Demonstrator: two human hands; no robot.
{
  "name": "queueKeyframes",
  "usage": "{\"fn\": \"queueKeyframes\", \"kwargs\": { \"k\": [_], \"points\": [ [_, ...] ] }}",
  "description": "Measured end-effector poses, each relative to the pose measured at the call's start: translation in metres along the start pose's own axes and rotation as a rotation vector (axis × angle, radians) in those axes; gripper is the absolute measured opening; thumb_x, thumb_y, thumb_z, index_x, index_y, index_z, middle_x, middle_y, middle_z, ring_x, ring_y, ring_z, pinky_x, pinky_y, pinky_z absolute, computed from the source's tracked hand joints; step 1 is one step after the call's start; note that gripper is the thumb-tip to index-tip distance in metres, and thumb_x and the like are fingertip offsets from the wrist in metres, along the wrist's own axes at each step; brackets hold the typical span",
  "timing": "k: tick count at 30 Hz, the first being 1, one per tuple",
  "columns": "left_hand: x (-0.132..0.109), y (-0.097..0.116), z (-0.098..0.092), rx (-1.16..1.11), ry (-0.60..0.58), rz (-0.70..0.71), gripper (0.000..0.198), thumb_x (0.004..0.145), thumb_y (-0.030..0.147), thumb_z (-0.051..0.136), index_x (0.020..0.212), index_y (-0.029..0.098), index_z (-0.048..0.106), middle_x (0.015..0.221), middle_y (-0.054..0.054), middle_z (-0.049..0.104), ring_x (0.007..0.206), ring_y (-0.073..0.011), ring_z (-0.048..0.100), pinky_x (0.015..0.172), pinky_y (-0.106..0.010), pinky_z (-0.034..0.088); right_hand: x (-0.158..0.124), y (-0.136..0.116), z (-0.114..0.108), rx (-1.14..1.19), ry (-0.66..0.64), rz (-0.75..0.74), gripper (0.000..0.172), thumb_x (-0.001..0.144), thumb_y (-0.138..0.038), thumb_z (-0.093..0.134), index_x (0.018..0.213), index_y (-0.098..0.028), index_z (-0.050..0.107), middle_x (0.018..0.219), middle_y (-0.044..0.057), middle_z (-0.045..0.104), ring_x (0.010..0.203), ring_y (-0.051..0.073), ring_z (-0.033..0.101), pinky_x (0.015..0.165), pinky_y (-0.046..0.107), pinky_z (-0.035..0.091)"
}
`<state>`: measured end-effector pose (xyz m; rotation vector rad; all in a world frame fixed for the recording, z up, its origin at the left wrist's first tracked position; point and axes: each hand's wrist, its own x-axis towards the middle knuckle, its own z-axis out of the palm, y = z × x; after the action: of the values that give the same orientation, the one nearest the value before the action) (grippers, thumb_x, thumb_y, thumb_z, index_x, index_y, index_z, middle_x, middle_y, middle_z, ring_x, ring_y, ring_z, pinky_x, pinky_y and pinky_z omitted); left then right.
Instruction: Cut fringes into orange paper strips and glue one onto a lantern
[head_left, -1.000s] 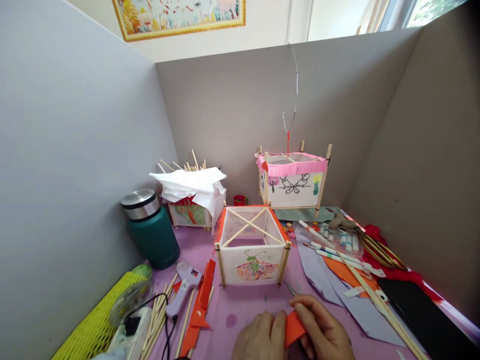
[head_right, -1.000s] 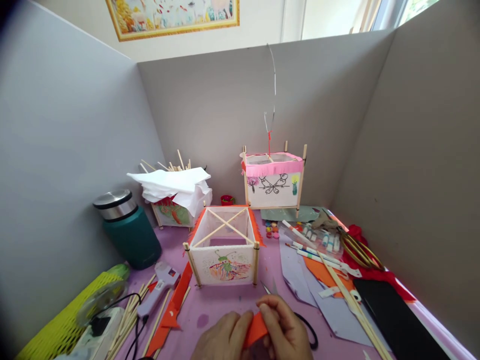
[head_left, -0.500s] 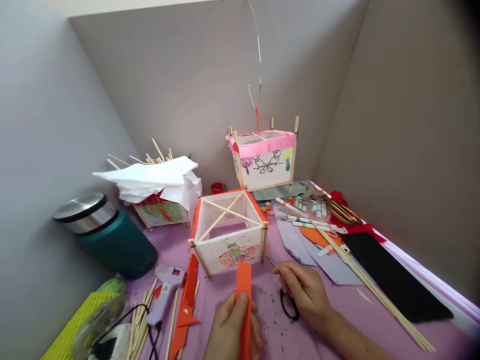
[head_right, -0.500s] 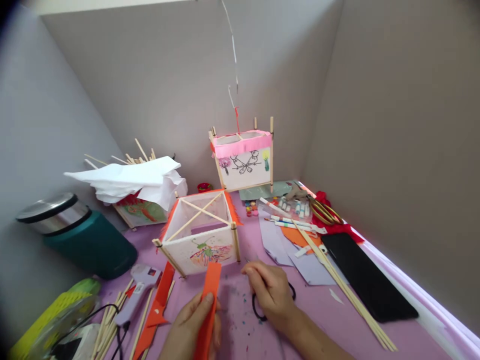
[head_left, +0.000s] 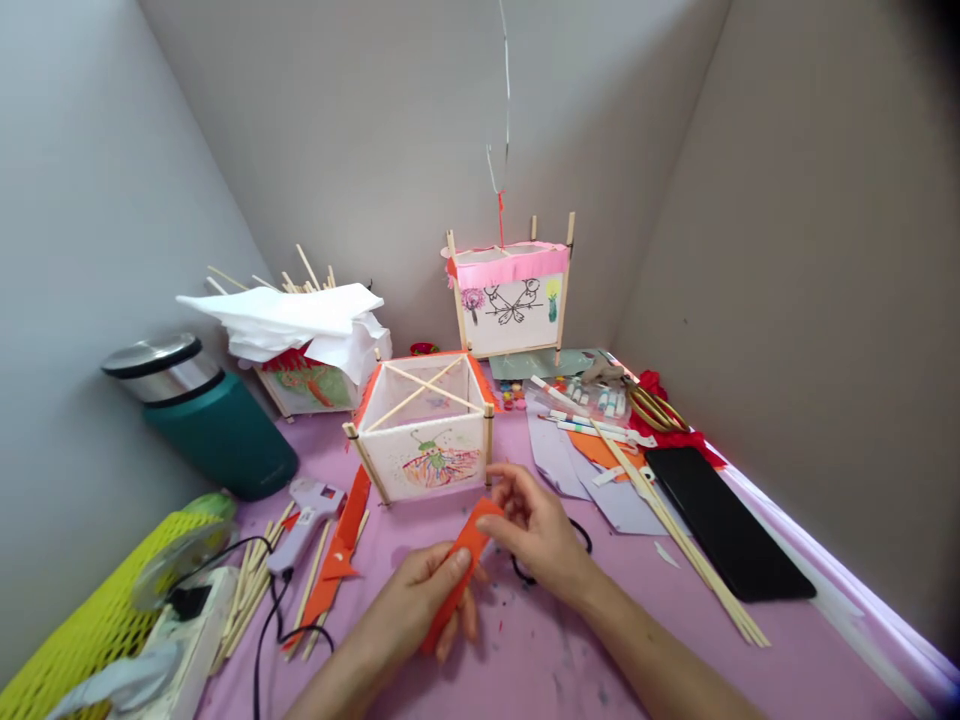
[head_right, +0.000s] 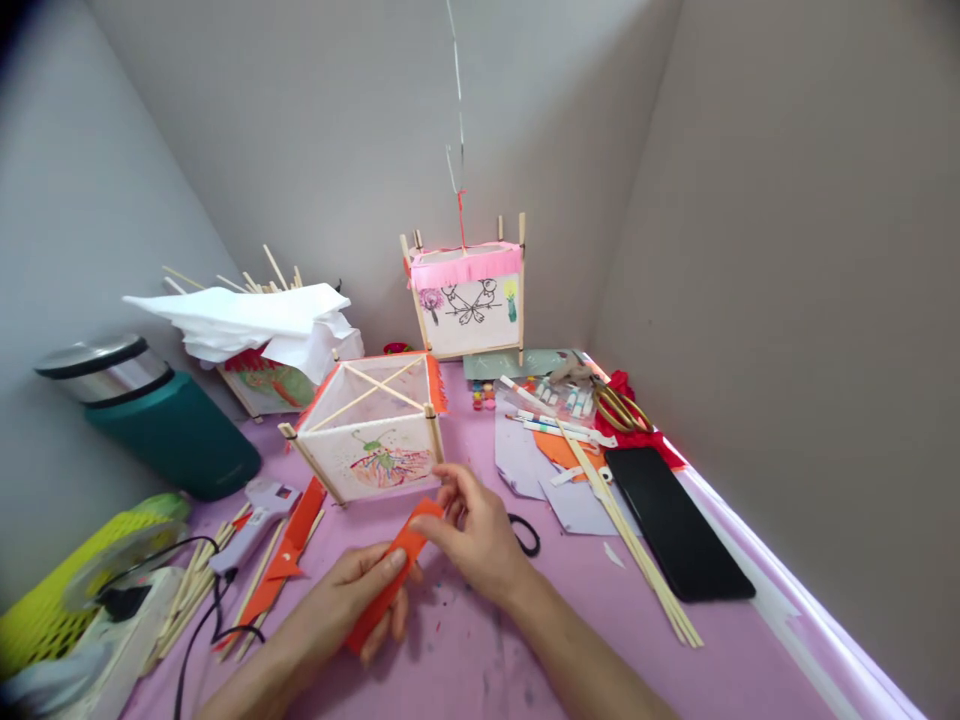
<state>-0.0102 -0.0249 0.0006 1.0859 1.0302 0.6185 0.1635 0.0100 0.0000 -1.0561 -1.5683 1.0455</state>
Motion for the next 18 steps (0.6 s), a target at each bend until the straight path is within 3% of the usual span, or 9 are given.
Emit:
{"fn": "queueKeyframes", "kwargs": {
  "k": [3, 5, 10, 13, 18],
  "points": [
    [-0.002, 0.001, -0.003, 0.059, -0.043, -0.032, 0.044, 0.084, 0.056, 0.044, 0.090, 0.014, 0.055, 0.050, 0.000, 0.062, 0.028, -0.0052, 0.038, 0.033, -0.018, 0.021, -0.006, 0.001, 0.007, -0.002, -0.060, 0.067, 0.014, 0.083, -0.031, 0.058, 0.082, -0.017, 0.060, 0.066, -0.004, 0.054, 0.060, 0.010, 0.048, 0.056, 0.020, 0.038],
    [-0.003, 0.002, -0.005, 0.087, -0.060, -0.059, 0.040, 0.084, 0.054, 0.046, 0.088, 0.015, 0.055, 0.050, 0.001, 0.062, 0.029, -0.0050, 0.038, 0.034, -0.018, 0.021, -0.009, 0.001, 0.008, -0.032, -0.064, 0.073, 0.023, 0.086, -0.032, 0.053, 0.069, -0.017, 0.057, 0.059, -0.005, 0.051, 0.056, 0.009, 0.046, 0.054, 0.020, 0.036],
    [-0.004, 0.002, -0.010, 0.104, -0.093, -0.052, 0.040, 0.084, 0.054, 0.047, 0.085, 0.015, 0.055, 0.043, 0.006, 0.053, 0.031, -0.0043, 0.033, 0.036, -0.018, 0.020, -0.012, 0.000, 0.006, -0.073, -0.069, 0.064, 0.030, 0.092, -0.034, 0.045, 0.069, -0.019, 0.057, 0.053, -0.005, 0.048, 0.049, 0.009, 0.044, 0.051, 0.020, 0.034],
    [-0.004, 0.003, -0.009, 0.103, -0.108, -0.081, 0.037, 0.085, 0.053, 0.047, 0.084, 0.016, 0.053, 0.047, 0.005, 0.056, 0.031, -0.0049, 0.035, 0.036, -0.019, 0.021, -0.013, 0.002, 0.005, -0.120, -0.059, 0.010, 0.030, 0.092, -0.033, 0.044, 0.069, -0.019, 0.057, 0.053, -0.005, 0.048, 0.050, 0.009, 0.045, 0.052, 0.020, 0.034],
    [-0.008, 0.008, -0.002, 0.087, -0.201, -0.081, 0.032, 0.082, 0.048, 0.054, 0.088, 0.017, 0.052, 0.070, -0.003, 0.068, 0.042, -0.0085, 0.052, 0.045, -0.020, 0.037, -0.018, 0.002, 0.004, -0.183, -0.166, -0.124, 0.028, 0.093, -0.030, 0.044, 0.072, -0.019, 0.059, 0.059, -0.003, 0.055, 0.054, 0.010, 0.051, 0.056, 0.020, 0.038]
  ]
}}
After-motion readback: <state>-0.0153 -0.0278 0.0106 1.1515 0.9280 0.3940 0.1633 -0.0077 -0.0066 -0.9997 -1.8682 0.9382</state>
